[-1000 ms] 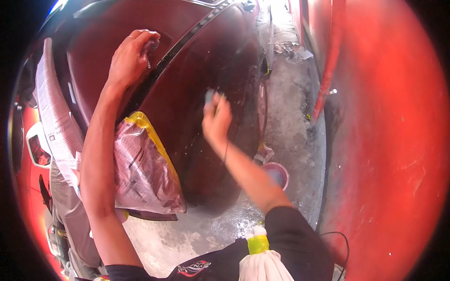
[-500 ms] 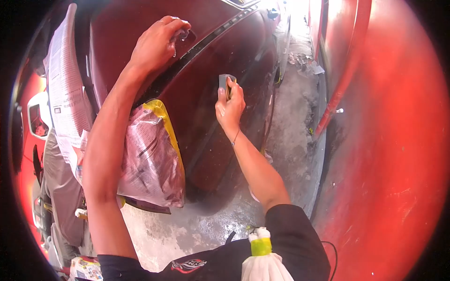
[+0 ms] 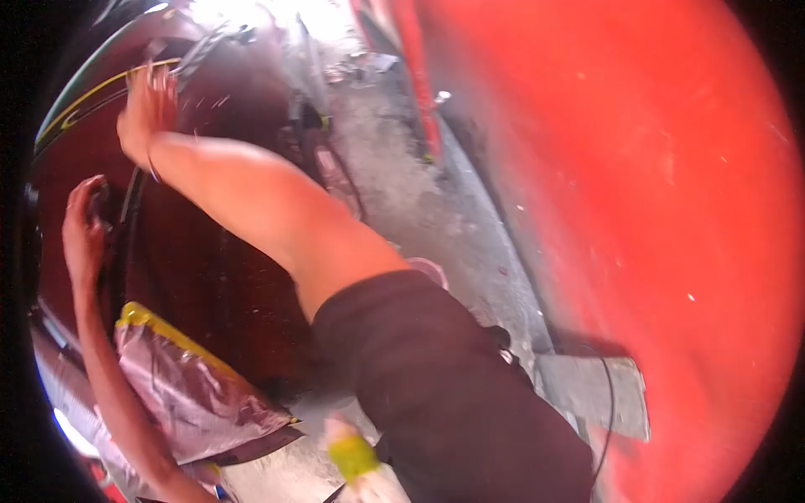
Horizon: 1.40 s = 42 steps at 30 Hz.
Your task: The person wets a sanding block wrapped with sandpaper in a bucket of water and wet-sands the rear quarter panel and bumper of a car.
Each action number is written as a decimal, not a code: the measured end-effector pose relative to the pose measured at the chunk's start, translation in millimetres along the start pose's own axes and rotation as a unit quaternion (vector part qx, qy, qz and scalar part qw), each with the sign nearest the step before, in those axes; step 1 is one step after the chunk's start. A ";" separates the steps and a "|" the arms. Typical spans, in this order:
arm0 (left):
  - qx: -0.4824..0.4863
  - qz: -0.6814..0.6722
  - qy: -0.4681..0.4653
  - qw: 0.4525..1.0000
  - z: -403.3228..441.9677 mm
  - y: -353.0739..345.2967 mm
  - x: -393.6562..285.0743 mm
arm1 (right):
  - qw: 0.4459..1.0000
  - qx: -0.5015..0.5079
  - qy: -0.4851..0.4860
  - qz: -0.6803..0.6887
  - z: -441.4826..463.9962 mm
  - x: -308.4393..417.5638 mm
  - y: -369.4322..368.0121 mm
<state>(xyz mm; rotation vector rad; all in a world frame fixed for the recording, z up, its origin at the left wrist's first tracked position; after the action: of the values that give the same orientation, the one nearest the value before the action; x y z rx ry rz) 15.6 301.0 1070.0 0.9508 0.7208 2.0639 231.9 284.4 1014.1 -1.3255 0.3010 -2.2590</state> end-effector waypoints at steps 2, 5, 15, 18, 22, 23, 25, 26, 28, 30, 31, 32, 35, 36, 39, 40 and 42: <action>-0.019 0.014 -0.013 1.000 -2.3 13.1 -22.7 | 0.981 0.049 -0.188 -0.016 35.8 36.3 -28.3; -0.032 0.039 0.026 0.998 -4.1 26.1 -31.3 | 0.993 0.097 -0.071 -0.014 30.5 99.2 12.7; 0.049 -0.024 0.028 0.998 -10.7 19.4 -37.0 | 0.853 0.218 -0.352 0.319 -161.8 -47.7 179.3; 0.104 -0.034 0.049 0.993 -7.8 20.6 -43.9 | 0.843 0.208 -0.393 0.303 -196.6 -71.5 201.9; 0.188 -0.158 0.074 0.966 -14.7 22.5 -71.9 | 0.838 0.228 -0.294 0.398 -158.3 -14.2 174.0; 0.216 -0.224 0.093 0.946 -20.0 17.0 -78.6 | 0.806 0.222 -0.292 0.464 -147.8 3.7 160.2; 0.188 -0.250 0.025 0.949 -21.2 12.8 -87.1 | 0.734 0.240 -0.325 0.545 -138.8 30.9 128.3; 0.221 -0.299 0.055 0.927 -21.0 11.4 -89.2 | 0.755 0.229 -0.306 0.532 -139.2 30.4 113.2; 0.252 -0.344 0.080 0.901 -21.9 9.8 -88.1 | 0.774 0.202 -0.292 0.525 -139.5 29.8 87.8; 0.242 -0.372 0.113 0.889 -26.9 7.7 -76.4 | 0.820 0.174 -0.274 0.471 -141.7 32.9 81.1; 0.241 -0.367 0.116 0.891 -28.2 7.1 -76.2 | 0.817 0.176 -0.274 0.476 -143.2 36.3 81.6; 0.234 -0.380 0.125 0.886 -30.2 6.3 -76.2 | 0.809 0.186 -0.292 0.475 -145.7 37.7 82.2; 0.270 -0.426 0.188 0.843 -30.1 14.4 -79.9 | 0.800 0.192 -0.322 0.469 -147.5 46.0 78.6; 0.254 -0.420 0.183 0.852 -29.3 13.8 -73.2 | 0.781 0.207 -0.338 0.483 -149.8 44.3 76.9; 0.269 -0.399 0.175 0.859 -32.7 6.2 -68.1 | 0.753 0.232 -0.340 0.513 -159.0 30.2 80.3; 0.291 -0.399 0.157 0.855 -35.0 -0.7 -65.1 | 0.754 0.258 -0.336 0.502 -161.1 28.7 85.1; 0.293 -0.417 0.148 0.847 -32.2 3.0 -71.4 | 0.756 0.286 -0.322 0.493 -163.2 23.3 94.5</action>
<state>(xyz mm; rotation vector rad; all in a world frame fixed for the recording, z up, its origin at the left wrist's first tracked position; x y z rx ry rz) 20.8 236.2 1026.2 0.4498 1.6530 1.2100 110.7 182.1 909.4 -1.1028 0.0137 -0.8204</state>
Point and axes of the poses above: each hand's wrist, its own z-axis towards the middle knuckle, its own y-axis out of the back of the hand, x = y × z, the point moved 6 cm from there along z, towards the middle knuckle, and after that the axes turned 13 degrees about z, right-handed, at the moved point
